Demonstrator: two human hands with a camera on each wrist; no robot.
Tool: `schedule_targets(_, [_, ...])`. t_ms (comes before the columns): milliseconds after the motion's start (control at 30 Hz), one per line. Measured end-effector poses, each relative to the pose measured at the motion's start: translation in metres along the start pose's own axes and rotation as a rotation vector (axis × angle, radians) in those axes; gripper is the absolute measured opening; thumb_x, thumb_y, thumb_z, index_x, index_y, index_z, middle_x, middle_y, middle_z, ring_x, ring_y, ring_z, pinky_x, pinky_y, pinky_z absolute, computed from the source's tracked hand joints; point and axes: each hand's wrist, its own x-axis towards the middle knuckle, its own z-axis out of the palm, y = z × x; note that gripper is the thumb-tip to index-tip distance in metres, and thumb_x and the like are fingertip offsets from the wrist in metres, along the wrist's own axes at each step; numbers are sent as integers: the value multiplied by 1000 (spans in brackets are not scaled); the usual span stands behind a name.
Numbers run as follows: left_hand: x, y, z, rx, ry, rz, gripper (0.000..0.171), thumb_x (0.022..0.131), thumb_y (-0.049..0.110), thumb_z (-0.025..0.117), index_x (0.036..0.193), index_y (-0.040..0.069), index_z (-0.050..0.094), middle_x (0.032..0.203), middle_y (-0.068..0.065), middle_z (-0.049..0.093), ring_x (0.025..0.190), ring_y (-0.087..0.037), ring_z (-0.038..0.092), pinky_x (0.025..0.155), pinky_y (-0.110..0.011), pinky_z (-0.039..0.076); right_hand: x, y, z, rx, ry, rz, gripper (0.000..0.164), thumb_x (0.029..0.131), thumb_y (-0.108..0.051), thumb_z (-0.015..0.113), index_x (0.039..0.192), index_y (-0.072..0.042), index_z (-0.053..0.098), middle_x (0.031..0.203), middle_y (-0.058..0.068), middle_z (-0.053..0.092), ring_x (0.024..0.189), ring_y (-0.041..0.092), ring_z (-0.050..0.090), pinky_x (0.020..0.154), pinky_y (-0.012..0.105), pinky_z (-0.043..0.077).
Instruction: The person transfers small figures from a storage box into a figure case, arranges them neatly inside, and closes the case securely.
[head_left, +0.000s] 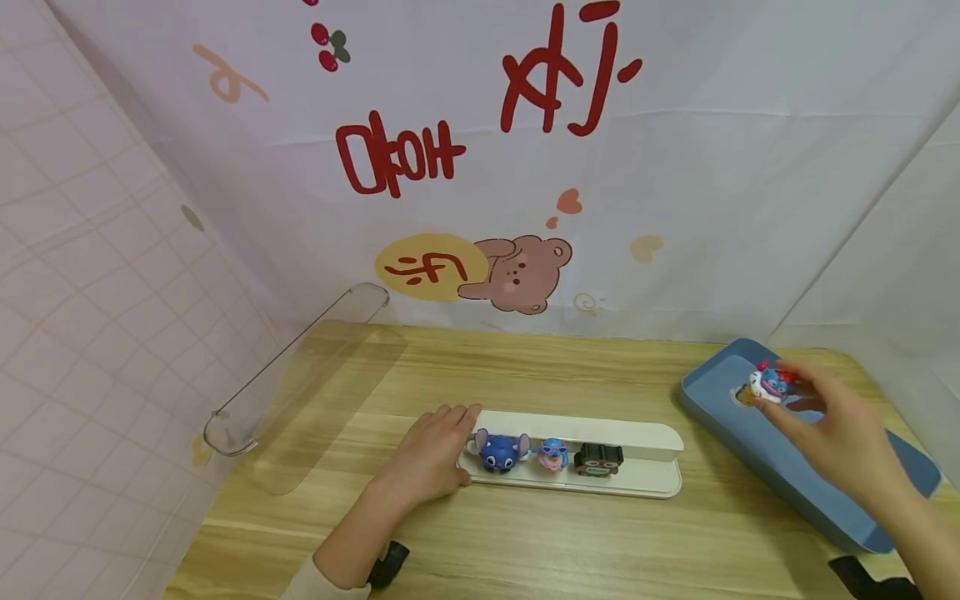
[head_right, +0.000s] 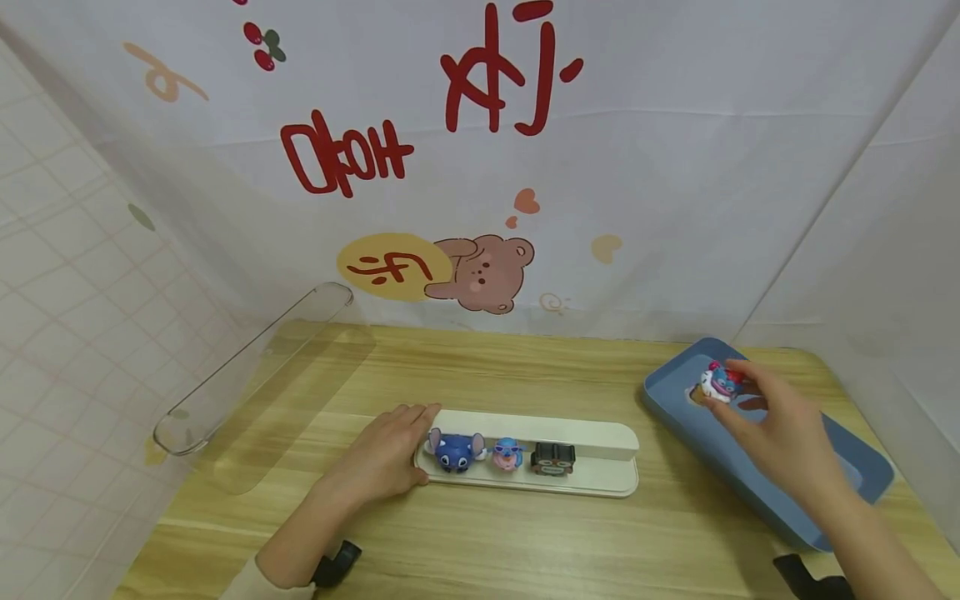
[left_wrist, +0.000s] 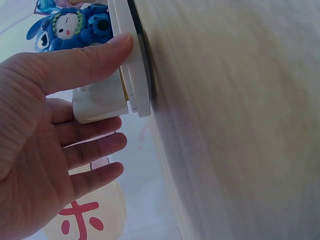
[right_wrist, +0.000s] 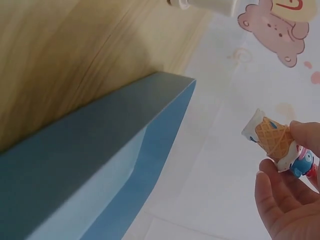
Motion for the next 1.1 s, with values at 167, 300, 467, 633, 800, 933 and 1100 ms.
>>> schedule_targets(167, [0,1,-1,10,0,6,97,77,25,95,156,2,45,144,-13,58,132,-32,54,113,-55,44,-8,-6,5,-3,24,-20,62,76,2,91,132,5,64,108,-36,54,89,-25,52,64,4,45])
schedule_targets(300, [0,1,-1,14,5,11,97,76,25,96,155,1,45,144,-13,59,131,-32,54,112,-54,44,-13,-11,10,-8,48,-49,66,70,4,93,130,3,67,108,-38,54,90,-25,52,65,4,43])
schedule_targets(467, [-1,1,-2,7,12,12,96,77,25,96,155,1,45,144,-14,58,132,-33,54,113,-56,44,-17,-19,17,6,68,-138,72,64,11,93,130,3,67,112,-32,58,92,-22,55,66,4,44])
schedule_targets(633, [-1,1,-1,4,20,15,97,76,24,96,155,0,45,144,-14,58,132,-33,54,113,-56,44,-19,-25,23,41,83,-204,74,59,14,91,129,3,69,117,-24,63,93,-18,58,71,4,45])
schedule_targets(800, [-1,1,0,2,17,14,97,76,25,96,155,0,45,144,-14,59,132,-33,54,112,-55,44,-22,-28,30,51,89,-232,72,60,10,94,128,3,70,118,-17,66,93,-16,60,78,4,46])
schedule_targets(933, [0,1,1,9,12,13,97,77,26,96,156,1,44,145,-14,58,133,-32,54,113,-55,44,-24,-30,36,65,95,-258,57,88,-36,87,127,3,70,118,-17,65,92,-15,60,78,4,47])
schedule_targets(1100, [0,0,1,20,17,15,97,77,26,95,156,1,45,144,-14,59,132,-32,54,113,-55,44,-26,-35,44,83,89,-303,76,95,-64,60,124,5,70,112,-9,67,89,-13,61,77,5,50])
